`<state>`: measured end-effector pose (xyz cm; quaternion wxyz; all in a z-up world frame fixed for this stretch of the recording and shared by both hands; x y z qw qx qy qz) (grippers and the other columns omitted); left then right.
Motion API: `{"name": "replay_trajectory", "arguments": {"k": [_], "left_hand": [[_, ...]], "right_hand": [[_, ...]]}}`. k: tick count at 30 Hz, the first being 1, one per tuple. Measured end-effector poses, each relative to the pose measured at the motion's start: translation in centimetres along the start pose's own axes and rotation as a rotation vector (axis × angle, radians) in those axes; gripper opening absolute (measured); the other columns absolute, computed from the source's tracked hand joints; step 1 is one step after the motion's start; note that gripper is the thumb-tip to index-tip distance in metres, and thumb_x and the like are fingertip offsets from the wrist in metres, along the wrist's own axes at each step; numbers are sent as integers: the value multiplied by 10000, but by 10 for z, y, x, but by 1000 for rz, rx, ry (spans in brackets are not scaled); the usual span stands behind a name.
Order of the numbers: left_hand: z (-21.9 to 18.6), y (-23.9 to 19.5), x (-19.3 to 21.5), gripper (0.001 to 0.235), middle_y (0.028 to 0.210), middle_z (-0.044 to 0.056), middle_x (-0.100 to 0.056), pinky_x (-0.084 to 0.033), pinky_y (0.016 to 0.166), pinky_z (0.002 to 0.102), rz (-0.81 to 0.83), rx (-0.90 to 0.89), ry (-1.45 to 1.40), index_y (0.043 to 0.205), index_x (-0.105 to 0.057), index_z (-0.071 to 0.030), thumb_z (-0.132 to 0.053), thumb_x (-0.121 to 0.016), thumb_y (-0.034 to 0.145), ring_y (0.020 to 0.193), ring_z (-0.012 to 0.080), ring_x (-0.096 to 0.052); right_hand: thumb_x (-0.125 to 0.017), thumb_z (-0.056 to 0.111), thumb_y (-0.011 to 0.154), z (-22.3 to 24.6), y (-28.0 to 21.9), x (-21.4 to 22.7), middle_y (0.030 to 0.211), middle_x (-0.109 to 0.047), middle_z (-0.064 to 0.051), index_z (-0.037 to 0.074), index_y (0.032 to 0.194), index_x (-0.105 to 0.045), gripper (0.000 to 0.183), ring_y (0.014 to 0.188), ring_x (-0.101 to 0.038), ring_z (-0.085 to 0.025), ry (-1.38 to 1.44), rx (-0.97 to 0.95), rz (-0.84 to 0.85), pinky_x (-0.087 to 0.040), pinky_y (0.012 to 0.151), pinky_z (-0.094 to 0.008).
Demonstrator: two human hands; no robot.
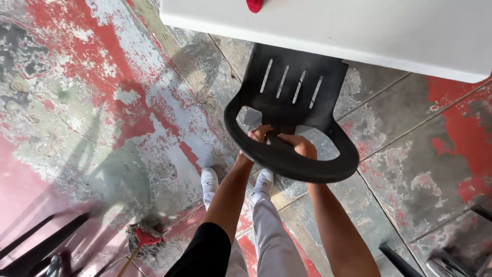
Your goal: Cleaning and wiping down a black plastic chair with a red cloth on top of a table.
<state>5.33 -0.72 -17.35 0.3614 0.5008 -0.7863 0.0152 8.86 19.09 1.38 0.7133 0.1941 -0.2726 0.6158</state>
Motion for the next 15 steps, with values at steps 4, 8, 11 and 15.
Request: {"name": "replay_trajectory", "arguments": {"k": [4, 8, 11, 15], "left_hand": [[-23, -32, 15, 369, 1351, 134, -723, -563, 983, 428, 88, 46, 93, 1311, -603, -58, -37, -687, 952, 1219, 322, -698], [-10, -48, 18, 503, 1376, 158, -680, -580, 962, 420, 343, 414, 4, 1364, -661, -108, -140, -761, 872, 1202, 323, -690], [-13, -90, 14, 633, 1372, 185, -639, -559, 956, 441, 275, 299, 50, 1397, -550, -40, -230, -790, 844, 1242, 356, -647], [-48, -131, 42, 372, 1268, 179, -677, -526, 919, 509, 510, 523, 100, 1292, -664, -103, -272, -635, 962, 1129, 407, -658]], "right_hand": [[-685, 91, 834, -32, -56, -35, 1330, -719, -139, 80, 1321, -721, 489, 1202, -654, -329, -75, -72, 19, -518, 1008, -405], [-685, 114, 892, -54, -104, -59, 1278, -668, -172, 37, 1330, -631, 448, 1208, -625, -366, 7, -68, -53, -504, 1024, -423], [-675, 153, 912, -19, -144, -51, 1239, -615, -219, 4, 1357, -557, 484, 1125, -611, -402, 78, -179, -94, -502, 947, -443], [-721, 204, 913, 39, -173, -63, 1164, -656, -152, 66, 1182, -630, 316, 1063, -659, -365, -42, -148, 207, -531, 907, -442]]}}
Point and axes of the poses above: each hand's wrist, its own y-axis towards the middle knuckle, its own x-axis out of the back of the hand, z = x × y, the point moved 2 cm from there along y, towards the middle knuckle
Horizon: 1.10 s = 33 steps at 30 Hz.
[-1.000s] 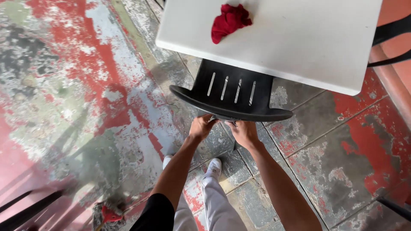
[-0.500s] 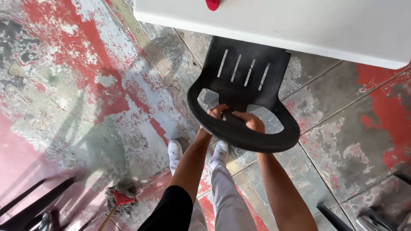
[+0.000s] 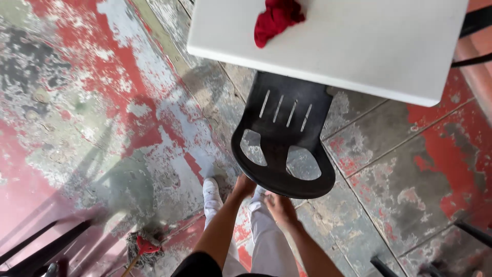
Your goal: Cleaning and wiping down a black plastic chair with a red cloth on top of a table.
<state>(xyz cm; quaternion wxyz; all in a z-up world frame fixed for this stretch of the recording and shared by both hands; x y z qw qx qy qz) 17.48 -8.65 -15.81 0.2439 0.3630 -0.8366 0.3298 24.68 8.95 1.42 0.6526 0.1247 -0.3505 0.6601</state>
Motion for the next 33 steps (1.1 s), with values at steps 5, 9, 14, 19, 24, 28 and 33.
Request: {"name": "replay_trajectory", "arguments": {"k": [5, 9, 14, 19, 24, 28, 33], "left_hand": [[-116, -70, 121, 316, 912, 132, -760, -552, 723, 376, 8, 487, -610, 1104, -771, -115, -360, -612, 983, 816, 237, -709], [-124, -75, 195, 367, 850, 49, -763, -538, 686, 318, -95, 697, -920, 1078, -815, -84, -360, -603, 963, 738, 131, -658], [-76, -37, 289, 390, 816, 51, -729, -519, 666, 310, -136, 688, -849, 1058, -804, -54, -362, -575, 989, 725, 133, -633], [-21, 54, 390, 398, 851, 81, -761, -554, 706, 311, -101, 391, -654, 1069, -768, -33, -390, -621, 974, 765, 129, -708], [-20, 128, 500, 436, 850, 66, -771, -571, 720, 316, -29, 395, -863, 1144, -724, -3, -389, -595, 991, 773, 151, -730], [-1, 194, 522, 441, 958, 63, -772, -576, 740, 305, -134, 235, -886, 1189, -716, 28, -360, -603, 1011, 839, 124, -709], [2, 272, 555, 425, 943, 69, -757, -557, 687, 296, -185, 396, -861, 1215, -699, -10, -344, -637, 958, 789, 118, -680]], "right_hand": [[-719, 86, 824, 97, -1, -4, 1116, -630, -225, -9, 1034, -621, 251, 998, -655, -380, 210, 40, 119, -542, 825, -430], [-651, 5, 793, 162, 40, -1, 1049, -663, -221, -20, 1070, -618, 279, 959, -665, -384, 328, -64, 200, -529, 805, -447], [-665, 37, 824, 240, 112, -23, 951, -691, -195, 3, 1096, -624, 278, 880, -688, -363, 395, -142, 217, -531, 768, -436], [-730, 111, 862, 254, 227, -56, 1010, -730, -160, 15, 1182, -618, 353, 941, -737, -302, 443, 22, -6, -563, 795, -390], [-716, 180, 912, 340, 330, -27, 1090, -754, -156, 9, 1217, -664, 354, 1000, -734, -285, 369, -40, -98, -564, 833, -386], [-668, 166, 956, 372, 398, -1, 1131, -762, -98, 42, 1223, -667, 295, 1005, -738, -253, 558, -220, -63, -590, 831, -369], [-682, 122, 960, 339, 486, -4, 1149, -748, -99, 52, 1232, -652, 282, 1033, -725, -229, 566, -146, -266, -567, 900, -339]]}}
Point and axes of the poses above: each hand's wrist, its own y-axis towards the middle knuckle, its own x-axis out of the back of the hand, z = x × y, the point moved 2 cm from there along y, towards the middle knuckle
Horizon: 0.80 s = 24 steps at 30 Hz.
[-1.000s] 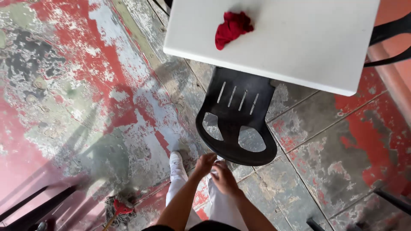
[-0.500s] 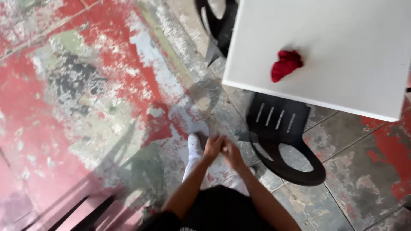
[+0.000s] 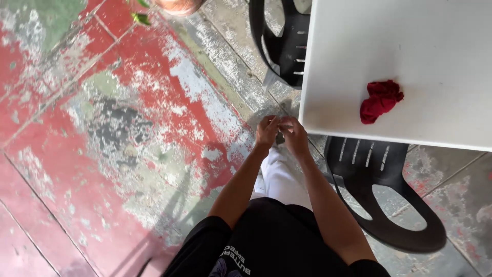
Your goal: Cleaning and wiping down a black plastic chair with a red cloth on top of a table.
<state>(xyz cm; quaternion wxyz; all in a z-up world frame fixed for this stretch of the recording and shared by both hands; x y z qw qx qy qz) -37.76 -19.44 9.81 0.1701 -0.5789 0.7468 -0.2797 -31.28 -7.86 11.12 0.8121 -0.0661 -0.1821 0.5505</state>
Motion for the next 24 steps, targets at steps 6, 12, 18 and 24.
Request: {"name": "replay_trajectory", "arguments": {"k": [6, 12, 18, 24], "left_hand": [[-35, 104, -6, 444, 852, 102, -750, -537, 641, 322, -71, 107, 258, 1119, -767, -19, -400, -652, 923, 730, 147, -667], [-2, 208, -5, 529, 910, 139, -753, -558, 712, 434, -68, 152, 511, 1102, -752, -40, -544, -716, 944, 826, 255, -703], [-18, 235, -15, 462, 934, 186, -748, -531, 767, 485, -36, 78, 615, 1083, -748, -63, -480, -566, 1003, 871, 338, -717], [-30, 238, -5, 359, 893, 185, -727, -528, 751, 475, -43, -49, 523, 1056, -731, -18, -335, -594, 957, 843, 336, -698]], "right_hand": [[-586, 130, 971, -8, 101, -47, 1088, -729, -84, 77, 1279, -656, 321, 929, -686, -191, 137, -372, -180, -560, 794, -343], [-538, 264, 1028, -120, 177, -86, 1116, -680, -63, 71, 1316, -572, 349, 909, -684, -160, 761, -797, -350, -575, 832, -334], [-626, 355, 1061, -179, 213, -94, 916, -605, 0, 102, 1097, -543, 269, 737, -599, -114, 967, -825, -431, -498, 671, -275], [-739, 178, 954, -128, 236, -91, 758, -637, -14, 22, 1088, -635, 230, 604, -575, -83, 805, -863, -384, -443, 533, -213]]}}
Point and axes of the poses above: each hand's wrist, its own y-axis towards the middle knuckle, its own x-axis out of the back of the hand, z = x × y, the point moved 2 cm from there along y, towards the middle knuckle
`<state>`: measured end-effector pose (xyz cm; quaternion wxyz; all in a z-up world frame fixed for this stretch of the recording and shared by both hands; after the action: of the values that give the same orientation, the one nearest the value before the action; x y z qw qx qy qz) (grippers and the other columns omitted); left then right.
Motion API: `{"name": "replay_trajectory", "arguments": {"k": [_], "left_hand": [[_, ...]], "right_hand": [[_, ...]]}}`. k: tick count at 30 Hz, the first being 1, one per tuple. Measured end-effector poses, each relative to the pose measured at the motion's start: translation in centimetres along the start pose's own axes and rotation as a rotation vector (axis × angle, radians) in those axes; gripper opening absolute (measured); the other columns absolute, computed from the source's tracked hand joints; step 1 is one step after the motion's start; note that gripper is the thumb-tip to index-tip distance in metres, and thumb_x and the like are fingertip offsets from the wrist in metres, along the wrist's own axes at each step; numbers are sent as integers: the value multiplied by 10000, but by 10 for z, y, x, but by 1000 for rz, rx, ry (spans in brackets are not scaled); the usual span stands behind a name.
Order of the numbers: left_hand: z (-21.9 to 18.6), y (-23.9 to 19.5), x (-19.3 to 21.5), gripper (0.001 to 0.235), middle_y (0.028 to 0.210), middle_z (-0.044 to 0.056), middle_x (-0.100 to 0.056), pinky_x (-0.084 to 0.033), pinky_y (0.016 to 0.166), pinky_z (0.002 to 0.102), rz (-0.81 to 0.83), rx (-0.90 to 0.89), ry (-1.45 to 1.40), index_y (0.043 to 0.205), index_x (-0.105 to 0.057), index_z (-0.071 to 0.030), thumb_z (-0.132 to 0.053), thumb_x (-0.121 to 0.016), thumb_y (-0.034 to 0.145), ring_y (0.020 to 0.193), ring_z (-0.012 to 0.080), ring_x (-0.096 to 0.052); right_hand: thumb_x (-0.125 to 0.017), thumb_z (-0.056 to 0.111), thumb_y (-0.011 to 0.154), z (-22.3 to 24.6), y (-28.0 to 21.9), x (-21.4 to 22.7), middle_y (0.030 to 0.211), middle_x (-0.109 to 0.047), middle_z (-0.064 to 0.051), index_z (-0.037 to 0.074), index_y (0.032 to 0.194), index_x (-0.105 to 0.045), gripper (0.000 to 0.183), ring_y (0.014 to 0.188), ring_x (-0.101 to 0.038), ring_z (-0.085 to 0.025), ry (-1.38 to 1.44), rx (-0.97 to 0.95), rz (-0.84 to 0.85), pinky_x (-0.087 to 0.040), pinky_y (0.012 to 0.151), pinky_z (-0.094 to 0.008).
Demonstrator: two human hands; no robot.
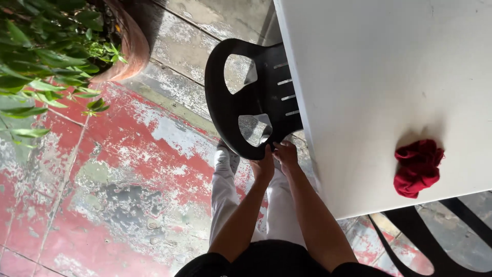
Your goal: Cleaning and wiping down a black plastic chair with a red cloth on top of a table.
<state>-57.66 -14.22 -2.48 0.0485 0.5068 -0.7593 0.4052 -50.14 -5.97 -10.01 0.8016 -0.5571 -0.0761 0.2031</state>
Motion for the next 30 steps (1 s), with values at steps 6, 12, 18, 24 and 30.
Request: {"name": "replay_trajectory", "arguments": {"k": [6, 12, 18, 24, 30], "left_hand": [[9, 42, 50, 320, 860, 155, -744, -539, 731, 444, 99, -96, -20, 1029, -727, -27, -290, -549, 993, 799, 303, -719], [29, 116, 129, 289, 788, 144, -722, -541, 616, 413, 168, -113, 6, 998, -743, 4, -260, -626, 974, 696, 223, -691], [23, 181, 199, 292, 739, 89, -733, -547, 560, 340, 350, -16, -26, 978, -750, 22, -245, -633, 983, 656, 134, -691], [50, 273, 247, 279, 839, 50, -767, -607, 618, 307, 476, -146, -51, 1039, -741, 18, -237, -650, 972, 735, 118, -737], [10, 317, 295, 268, 840, 71, -777, -608, 674, 320, 430, -130, 120, 994, -756, 13, -247, -694, 972, 769, 144, -751]], "right_hand": [[-708, 148, 967, -23, 5, -57, 757, -665, -27, -45, 1139, -670, 261, 595, -572, -56, -18, 60, 37, -389, 502, -204], [-667, 229, 977, -31, -10, -151, 802, -737, -89, 21, 1351, -628, 430, 598, -605, -84, -142, 5, 38, -404, 498, -235], [-637, 356, 996, -45, -8, -224, 1109, -775, -89, 42, 1456, -516, 570, 958, -761, -161, -244, -13, 98, -498, 772, -309], [-521, 499, 991, 0, -44, -264, 1413, -665, -12, 158, 1463, -523, 582, 1089, -738, -195, -443, 29, 207, -520, 900, -384], [-560, 494, 982, 38, -24, -220, 1403, -649, -72, 107, 1433, -546, 595, 1064, -751, -228, -588, 76, 57, -560, 856, -409]]}}
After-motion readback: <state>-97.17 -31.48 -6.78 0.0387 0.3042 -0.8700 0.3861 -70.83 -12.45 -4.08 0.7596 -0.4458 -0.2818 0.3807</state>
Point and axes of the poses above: each hand's wrist, its own y-axis towards the middle knuckle, its own x-axis out of the back of the hand, z = x × y, the point moved 2 cm from there along y, towards the middle knuckle
